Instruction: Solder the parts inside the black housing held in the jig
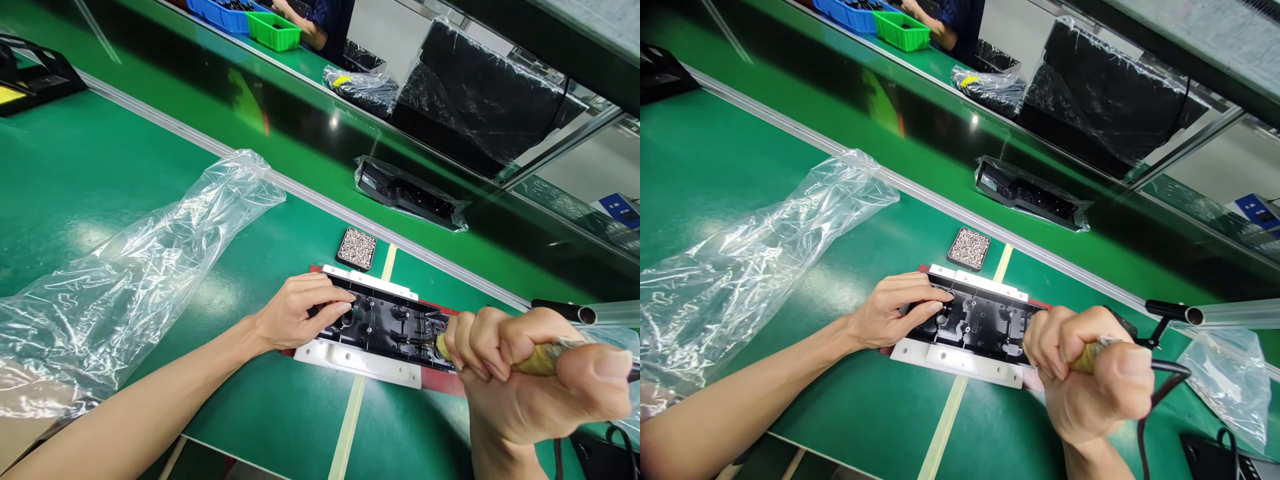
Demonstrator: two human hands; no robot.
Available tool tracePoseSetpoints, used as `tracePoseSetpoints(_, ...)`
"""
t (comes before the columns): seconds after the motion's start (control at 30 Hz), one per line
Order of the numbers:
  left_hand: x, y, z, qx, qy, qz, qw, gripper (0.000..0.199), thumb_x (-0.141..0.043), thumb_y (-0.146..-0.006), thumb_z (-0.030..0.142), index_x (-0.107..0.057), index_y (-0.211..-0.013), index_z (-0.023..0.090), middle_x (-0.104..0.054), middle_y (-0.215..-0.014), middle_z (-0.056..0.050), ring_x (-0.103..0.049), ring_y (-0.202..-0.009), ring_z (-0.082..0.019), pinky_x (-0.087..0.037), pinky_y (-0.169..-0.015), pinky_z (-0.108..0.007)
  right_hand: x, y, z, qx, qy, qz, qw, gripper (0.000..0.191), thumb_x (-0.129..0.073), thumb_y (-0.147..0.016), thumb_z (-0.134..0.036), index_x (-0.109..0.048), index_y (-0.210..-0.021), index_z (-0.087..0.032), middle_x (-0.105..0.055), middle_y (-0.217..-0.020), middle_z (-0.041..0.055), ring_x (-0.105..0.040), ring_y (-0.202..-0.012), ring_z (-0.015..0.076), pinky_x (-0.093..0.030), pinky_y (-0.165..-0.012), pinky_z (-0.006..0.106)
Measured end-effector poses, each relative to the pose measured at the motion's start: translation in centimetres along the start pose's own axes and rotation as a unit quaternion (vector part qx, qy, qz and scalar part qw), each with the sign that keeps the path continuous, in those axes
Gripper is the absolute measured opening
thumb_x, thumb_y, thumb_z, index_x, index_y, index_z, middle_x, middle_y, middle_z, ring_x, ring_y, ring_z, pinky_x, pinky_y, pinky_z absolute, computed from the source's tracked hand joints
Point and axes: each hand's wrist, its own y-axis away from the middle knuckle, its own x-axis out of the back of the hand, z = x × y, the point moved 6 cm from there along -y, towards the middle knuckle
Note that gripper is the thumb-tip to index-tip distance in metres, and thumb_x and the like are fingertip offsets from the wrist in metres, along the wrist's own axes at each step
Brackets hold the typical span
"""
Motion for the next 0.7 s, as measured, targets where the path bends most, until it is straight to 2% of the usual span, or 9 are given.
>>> tracePoseSetpoints(0.7,0.02,-0.02,0.08,-0.001,0.004,-0.005,1.0,0.015,-0.065,-0.104,0.015,-0.074,-0.115,0.014,-0.076,-0.083,-0.003,-0.064,-0.068,-0.015,-0.05,-0.067,-0.03,-0.13,-0.2,-0.06,0.005,-0.008,-0.006,1.0,0.056,-0.066,-0.095,-0.06,-0.053,-0.058,-0.021,-0.032,-0.042,-0.0049,-0.028,-0.036,0.0098,-0.03,-0.038,0.026)
